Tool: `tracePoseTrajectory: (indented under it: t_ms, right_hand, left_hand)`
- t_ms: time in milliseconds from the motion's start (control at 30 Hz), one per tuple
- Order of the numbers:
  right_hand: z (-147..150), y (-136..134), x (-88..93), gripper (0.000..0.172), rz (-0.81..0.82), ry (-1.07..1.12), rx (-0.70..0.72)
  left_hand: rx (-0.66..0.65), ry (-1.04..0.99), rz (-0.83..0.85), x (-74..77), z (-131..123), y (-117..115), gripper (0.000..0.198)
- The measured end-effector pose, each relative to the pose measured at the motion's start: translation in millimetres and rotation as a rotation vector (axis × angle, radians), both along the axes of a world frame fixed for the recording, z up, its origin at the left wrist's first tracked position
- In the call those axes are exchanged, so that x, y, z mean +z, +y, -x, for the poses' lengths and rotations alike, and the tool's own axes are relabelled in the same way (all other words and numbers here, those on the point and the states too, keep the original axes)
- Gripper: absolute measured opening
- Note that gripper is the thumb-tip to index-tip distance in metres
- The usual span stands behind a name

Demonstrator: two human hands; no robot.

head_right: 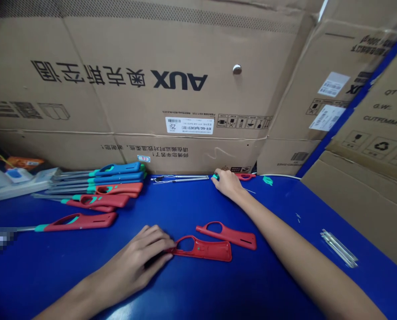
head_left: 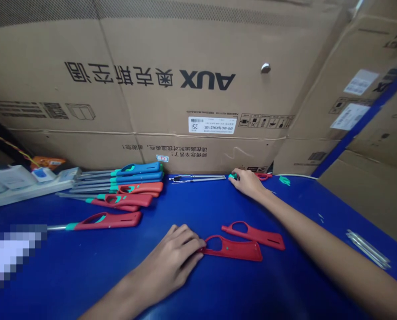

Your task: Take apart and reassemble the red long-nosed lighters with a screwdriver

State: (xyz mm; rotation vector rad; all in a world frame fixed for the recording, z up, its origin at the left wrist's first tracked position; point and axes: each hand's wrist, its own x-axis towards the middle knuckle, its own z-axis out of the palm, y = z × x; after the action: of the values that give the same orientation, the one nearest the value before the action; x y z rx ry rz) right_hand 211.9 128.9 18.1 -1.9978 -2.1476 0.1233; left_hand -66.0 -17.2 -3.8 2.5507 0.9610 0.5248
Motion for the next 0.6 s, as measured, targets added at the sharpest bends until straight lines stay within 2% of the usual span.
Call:
tracePoseTrajectory:
  t_ms: [100,200,300,400,500,600]
  right_hand:
    - [0,-24,14.1,0.026,0.067,0.058,0.100]
    - [-5,-57,29.2,0.022,0.251,0.113,0.274]
    - [-11,-84,37.6,0.029,0.416,0.114,0.375]
    - [-16,-98,37.9,0.033,0.502,0.119,0.380]
    - [-16,-102,36.2,0.026,0.531,0.172,0.355]
    - [-13,-104,37.0,0.018,0.462,0.216,0.340]
  left_hand:
    - [0.008,-0.021,0.029,-1.1,2,1,0.020]
    - [0.020,-0.016,0.061,-2.0,3,2,0.021]
    - [0.037,-0.015,0.072,-2.2,5,4,0.023]
    - [0.063,-0.013,0.064,-0.5,7,8,0.024]
    - [0.062,-0.007,0.108,1.8,8,12,0.014]
    - [0.086,-0.041,0.145,1.6,8,14,0.024]
